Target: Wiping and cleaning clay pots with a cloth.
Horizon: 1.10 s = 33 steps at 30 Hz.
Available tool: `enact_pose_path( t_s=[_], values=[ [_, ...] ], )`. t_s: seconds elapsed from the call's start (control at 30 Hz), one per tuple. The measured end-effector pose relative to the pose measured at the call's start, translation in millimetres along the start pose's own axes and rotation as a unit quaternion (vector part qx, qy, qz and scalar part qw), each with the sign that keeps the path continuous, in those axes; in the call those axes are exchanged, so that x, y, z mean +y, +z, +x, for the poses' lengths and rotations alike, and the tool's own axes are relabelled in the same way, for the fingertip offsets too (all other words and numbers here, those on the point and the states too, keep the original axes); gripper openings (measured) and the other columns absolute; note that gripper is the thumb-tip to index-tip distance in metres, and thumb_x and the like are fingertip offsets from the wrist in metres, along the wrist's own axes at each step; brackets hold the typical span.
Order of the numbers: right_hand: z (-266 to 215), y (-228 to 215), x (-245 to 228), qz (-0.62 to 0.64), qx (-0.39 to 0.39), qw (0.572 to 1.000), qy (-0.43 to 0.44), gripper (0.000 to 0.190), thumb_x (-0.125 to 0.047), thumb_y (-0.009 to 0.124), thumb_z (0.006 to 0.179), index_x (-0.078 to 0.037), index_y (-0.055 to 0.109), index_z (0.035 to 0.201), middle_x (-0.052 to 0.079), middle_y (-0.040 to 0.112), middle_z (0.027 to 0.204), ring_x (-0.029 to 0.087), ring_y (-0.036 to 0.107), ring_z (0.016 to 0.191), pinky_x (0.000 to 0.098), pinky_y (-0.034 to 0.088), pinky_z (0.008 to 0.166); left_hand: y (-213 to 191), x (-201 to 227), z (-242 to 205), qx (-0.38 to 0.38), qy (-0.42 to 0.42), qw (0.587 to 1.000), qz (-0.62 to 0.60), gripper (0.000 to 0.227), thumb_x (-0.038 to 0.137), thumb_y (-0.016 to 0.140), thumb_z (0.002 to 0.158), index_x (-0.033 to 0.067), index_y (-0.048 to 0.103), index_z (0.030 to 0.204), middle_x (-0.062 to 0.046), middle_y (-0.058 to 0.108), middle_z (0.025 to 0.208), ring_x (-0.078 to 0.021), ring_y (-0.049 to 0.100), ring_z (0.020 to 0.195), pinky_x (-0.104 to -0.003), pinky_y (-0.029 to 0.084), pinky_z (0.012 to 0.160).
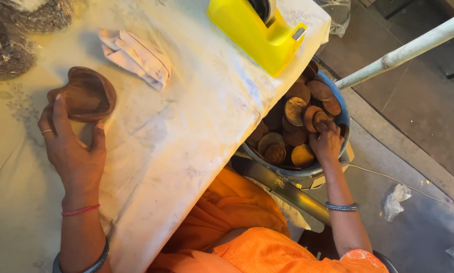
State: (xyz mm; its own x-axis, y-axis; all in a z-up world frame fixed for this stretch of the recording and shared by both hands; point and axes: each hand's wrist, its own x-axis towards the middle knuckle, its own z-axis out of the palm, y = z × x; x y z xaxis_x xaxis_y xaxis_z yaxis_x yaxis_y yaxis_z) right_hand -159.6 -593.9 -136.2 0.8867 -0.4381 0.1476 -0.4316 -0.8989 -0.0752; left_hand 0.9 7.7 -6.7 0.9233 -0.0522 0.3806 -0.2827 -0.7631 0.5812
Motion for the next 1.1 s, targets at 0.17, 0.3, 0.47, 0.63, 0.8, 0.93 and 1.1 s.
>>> enact_pose_path(
  t_s=[0.17,0.3,0.47,0.63,0.8,0.93,1.1],
  values=[
    [20,7,-37,0.095,0.025,0.995,-0.028,0.031,-0.022,0.072,0.089,-0.014,0.073,0.119,0.004,0.065,0.133,0.032,0.06,0.121,0.0508,0.051,0.099,1,3,-1,0.0,-0.008,1.0,-0.003,0.079,0.008,0.081,0.096,0.0067,0.036,0.162,-0.025,0.04,0.154,-0.0452,0.044,0.149,-0.051,0.045,0.121],
    [33,-14,-99,0.104,0.005,0.992,-0.077,0.045,-0.026,0.079,0.081,-0.013,0.071,0.124,0.006,0.064,0.13,0.033,0.06,0.12,0.055,0.047,0.097,0,3,-1,-0.003,-0.02,1.0,-0.013,0.079,0.009,0.081,0.096,0.0067,0.036,0.162,-0.025,0.04,0.154,-0.0453,0.045,0.147,-0.051,0.045,0.119],
    [32,-8,-88,-0.035,0.016,0.983,-0.181,0.056,-0.027,0.086,0.066,-0.017,0.075,0.119,0.014,0.058,0.135,0.042,0.053,0.13,0.0627,0.042,0.099,2,0,-2,0.003,-0.005,1.0,-0.009,0.079,0.008,0.081,0.097,0.0067,0.036,0.162,-0.025,0.039,0.155,-0.0453,0.044,0.149,-0.05,0.044,0.122],
    [29,8,-22,0.19,0.033,0.974,-0.117,0.054,-0.019,0.082,0.078,-0.007,0.07,0.129,0.02,0.053,0.143,0.041,0.054,0.131,0.0469,0.048,0.107,1,-1,-3,-0.003,-0.008,1.0,-0.009,0.08,0.008,0.081,0.097,0.0066,0.035,0.163,-0.025,0.039,0.155,-0.0456,0.044,0.148,-0.051,0.044,0.121],
    [25,-1,-19,0.149,0.112,0.978,-0.097,0.03,-0.015,0.082,0.086,0.001,0.072,0.11,0.015,0.066,0.132,0.035,0.061,0.119,0.042,0.051,0.099,-2,2,-2,-0.003,-0.001,1.0,-0.003,0.081,0.007,0.082,0.098,0.0071,0.035,0.164,-0.024,0.039,0.154,-0.0432,0.044,0.145,-0.05,0.044,0.123],
    [23,1,-24,0.129,0.121,0.982,-0.069,0.025,-0.013,0.081,0.087,0.0,0.071,0.105,0.014,0.066,0.123,0.036,0.061,0.116,0.0436,0.052,0.097,1,-2,-2,-0.005,-0.016,1.0,-0.013,0.082,0.008,0.082,0.096,0.0064,0.035,0.163,-0.025,0.039,0.153,-0.0446,0.046,0.147,-0.05,0.045,0.12],
    [21,16,-6,0.28,0.137,0.95,0.0,0.017,-0.012,0.075,0.099,0.003,0.072,0.109,0.013,0.069,0.109,0.027,0.069,0.1,0.0391,0.055,0.09,0,1,-2,-0.007,-0.018,1.0,-0.001,0.081,0.009,0.082,0.097,0.0072,0.035,0.163,-0.024,0.039,0.154,-0.0441,0.045,0.149,-0.051,0.046,0.12]
  ],
)
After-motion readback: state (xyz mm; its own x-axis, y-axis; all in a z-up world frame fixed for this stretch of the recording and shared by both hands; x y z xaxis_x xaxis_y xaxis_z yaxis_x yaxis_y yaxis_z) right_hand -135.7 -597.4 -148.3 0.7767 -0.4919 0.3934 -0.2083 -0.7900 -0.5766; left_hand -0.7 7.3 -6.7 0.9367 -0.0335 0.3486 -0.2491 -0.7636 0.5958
